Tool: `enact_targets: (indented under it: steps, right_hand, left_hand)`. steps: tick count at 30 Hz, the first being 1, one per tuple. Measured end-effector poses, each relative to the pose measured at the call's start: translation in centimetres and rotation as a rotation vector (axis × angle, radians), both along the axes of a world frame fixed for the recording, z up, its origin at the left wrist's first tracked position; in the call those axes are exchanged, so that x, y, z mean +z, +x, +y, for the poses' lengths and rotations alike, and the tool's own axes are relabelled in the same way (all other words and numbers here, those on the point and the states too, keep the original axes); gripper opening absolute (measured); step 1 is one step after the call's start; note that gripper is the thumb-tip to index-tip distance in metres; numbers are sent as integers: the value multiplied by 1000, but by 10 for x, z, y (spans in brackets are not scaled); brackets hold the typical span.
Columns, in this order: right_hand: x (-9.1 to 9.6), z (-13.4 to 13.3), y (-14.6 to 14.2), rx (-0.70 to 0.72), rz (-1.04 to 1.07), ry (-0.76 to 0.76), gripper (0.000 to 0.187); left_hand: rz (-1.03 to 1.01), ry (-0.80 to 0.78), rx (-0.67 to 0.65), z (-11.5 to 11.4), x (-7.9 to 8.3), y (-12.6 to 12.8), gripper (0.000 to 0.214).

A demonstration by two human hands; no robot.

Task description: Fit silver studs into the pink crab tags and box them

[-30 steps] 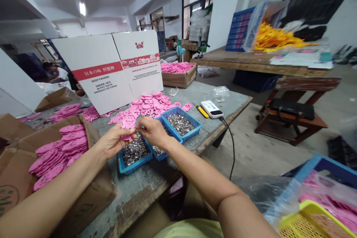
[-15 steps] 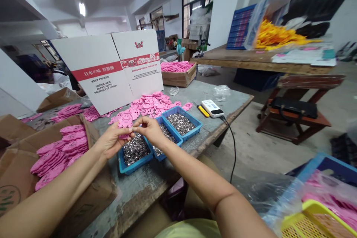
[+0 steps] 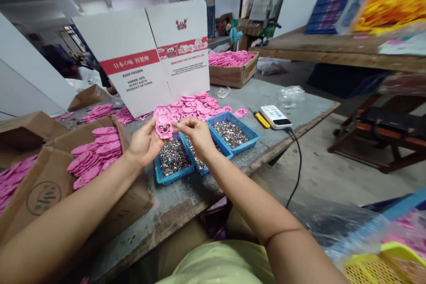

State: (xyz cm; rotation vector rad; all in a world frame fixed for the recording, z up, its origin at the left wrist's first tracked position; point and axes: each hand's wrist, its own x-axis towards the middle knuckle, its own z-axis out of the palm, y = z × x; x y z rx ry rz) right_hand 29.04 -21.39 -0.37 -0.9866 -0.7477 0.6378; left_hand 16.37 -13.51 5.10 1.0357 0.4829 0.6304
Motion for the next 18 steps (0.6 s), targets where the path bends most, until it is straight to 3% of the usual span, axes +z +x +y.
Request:
enact_targets:
  steps: [4, 11, 18]
  right_hand:
    - [-1, 2, -3, -106, -21, 62, 32]
    - [-5, 2, -4, -144, -122, 56, 20]
    - [-5, 0, 0, -100, -154, 50, 21]
  left_hand:
    - [-115, 25, -80, -2, 2, -3, 13]
    - [-116, 90, -110, -7, 6, -9, 67]
    - [-117, 86, -108, -11, 8, -7, 70]
